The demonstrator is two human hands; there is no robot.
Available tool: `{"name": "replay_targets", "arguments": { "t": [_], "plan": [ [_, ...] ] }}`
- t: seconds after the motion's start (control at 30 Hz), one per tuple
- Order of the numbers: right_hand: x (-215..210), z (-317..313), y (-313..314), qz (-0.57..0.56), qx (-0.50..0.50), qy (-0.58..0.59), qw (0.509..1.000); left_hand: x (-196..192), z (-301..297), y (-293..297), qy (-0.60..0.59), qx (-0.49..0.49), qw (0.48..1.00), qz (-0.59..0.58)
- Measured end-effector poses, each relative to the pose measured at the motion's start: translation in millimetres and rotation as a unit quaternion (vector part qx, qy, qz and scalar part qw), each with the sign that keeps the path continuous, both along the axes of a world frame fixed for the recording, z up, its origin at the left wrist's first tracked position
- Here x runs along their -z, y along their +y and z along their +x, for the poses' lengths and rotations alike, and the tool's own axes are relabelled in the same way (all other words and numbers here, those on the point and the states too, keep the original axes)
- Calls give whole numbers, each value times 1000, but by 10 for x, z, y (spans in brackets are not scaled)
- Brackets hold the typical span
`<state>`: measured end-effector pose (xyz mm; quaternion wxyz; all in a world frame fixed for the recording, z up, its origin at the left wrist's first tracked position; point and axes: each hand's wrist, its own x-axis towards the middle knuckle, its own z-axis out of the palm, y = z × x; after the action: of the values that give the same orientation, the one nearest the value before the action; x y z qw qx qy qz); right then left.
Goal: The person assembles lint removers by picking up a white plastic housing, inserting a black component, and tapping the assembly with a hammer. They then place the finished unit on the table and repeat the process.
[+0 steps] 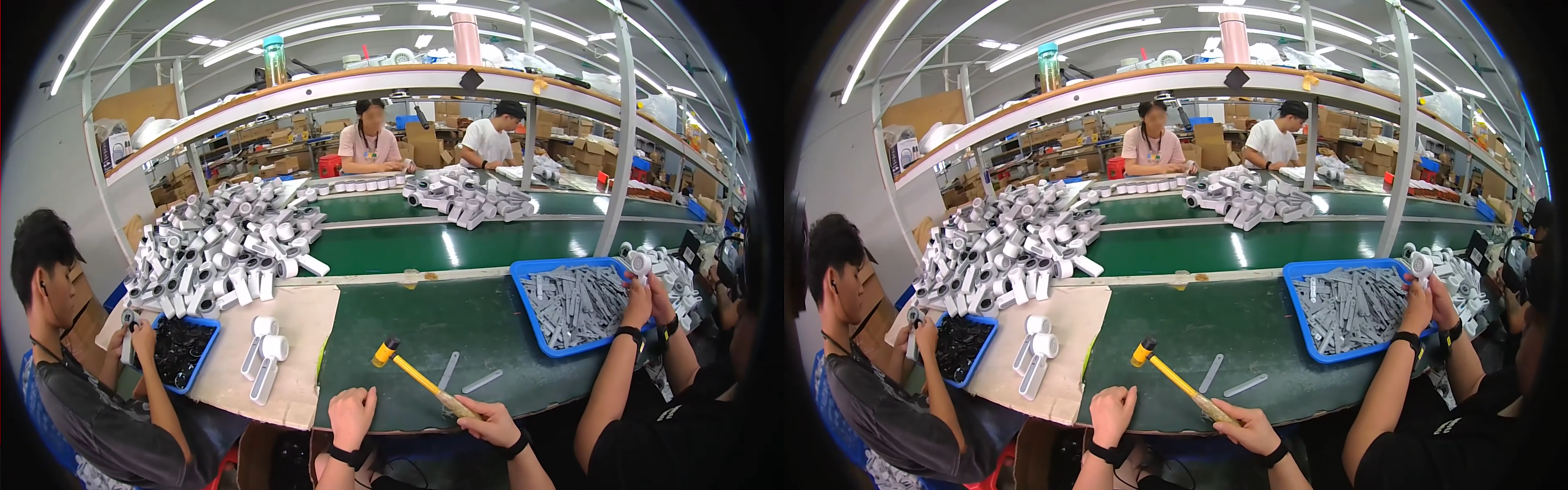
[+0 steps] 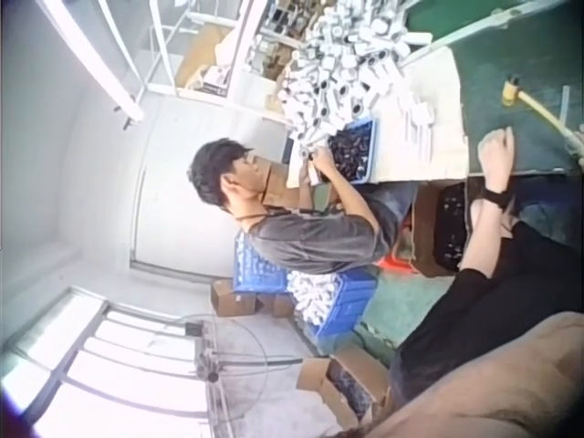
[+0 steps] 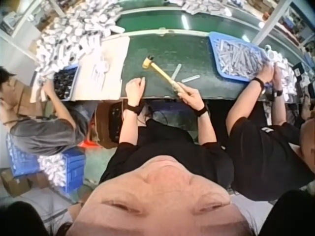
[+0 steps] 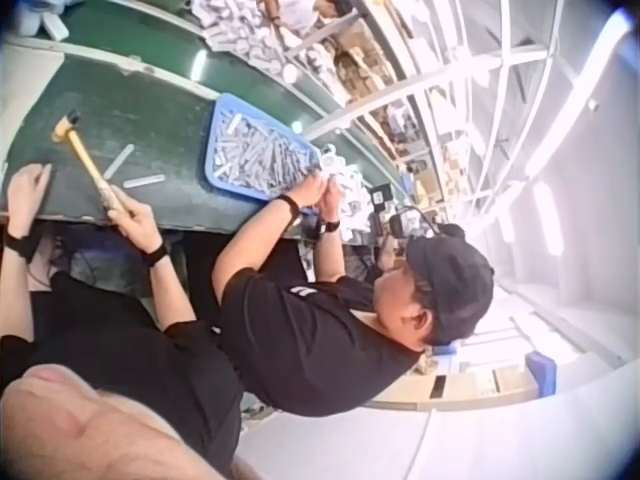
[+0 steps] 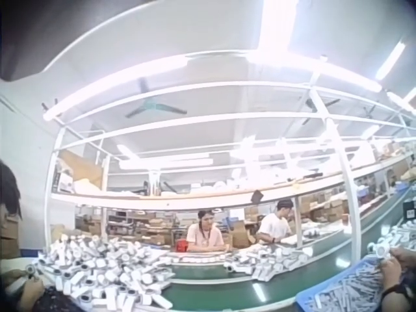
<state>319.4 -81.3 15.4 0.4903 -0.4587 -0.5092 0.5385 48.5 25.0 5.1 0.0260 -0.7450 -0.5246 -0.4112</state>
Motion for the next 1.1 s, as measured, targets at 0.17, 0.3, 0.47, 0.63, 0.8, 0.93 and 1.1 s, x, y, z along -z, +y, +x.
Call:
{"name": "replay_targets", "arguments": {
  "t": [0.17,0.3,0.47,0.63,0.8,0.93,1.1],
  "plan": [
    [-3,-1,3,2,0,-9,1000,14,-7,8,-19,2,1000,-5],
    [-14,-1,-1,4,-3,-1,1000,6,-1,6,-22,2,1000,-1],
    [-6,0,-1,3,-7,6,1000,11,-6,9,-17,6,1000,4],
    [-24,-6,-5,1,-4,-3,1000,6,-5,8,-24,4,1000,-3],
    [2,5,8,8,-5,-15,1000,12,-6,10,-20,2,1000,-4],
    [-32,-3,1,11,-4,-24,1000,41,-6,21,-6,-3,1000,0],
    [1,5,-1,8,-6,-21,1000,34,-6,7,-8,-3,1000,-2]
  ]
}}
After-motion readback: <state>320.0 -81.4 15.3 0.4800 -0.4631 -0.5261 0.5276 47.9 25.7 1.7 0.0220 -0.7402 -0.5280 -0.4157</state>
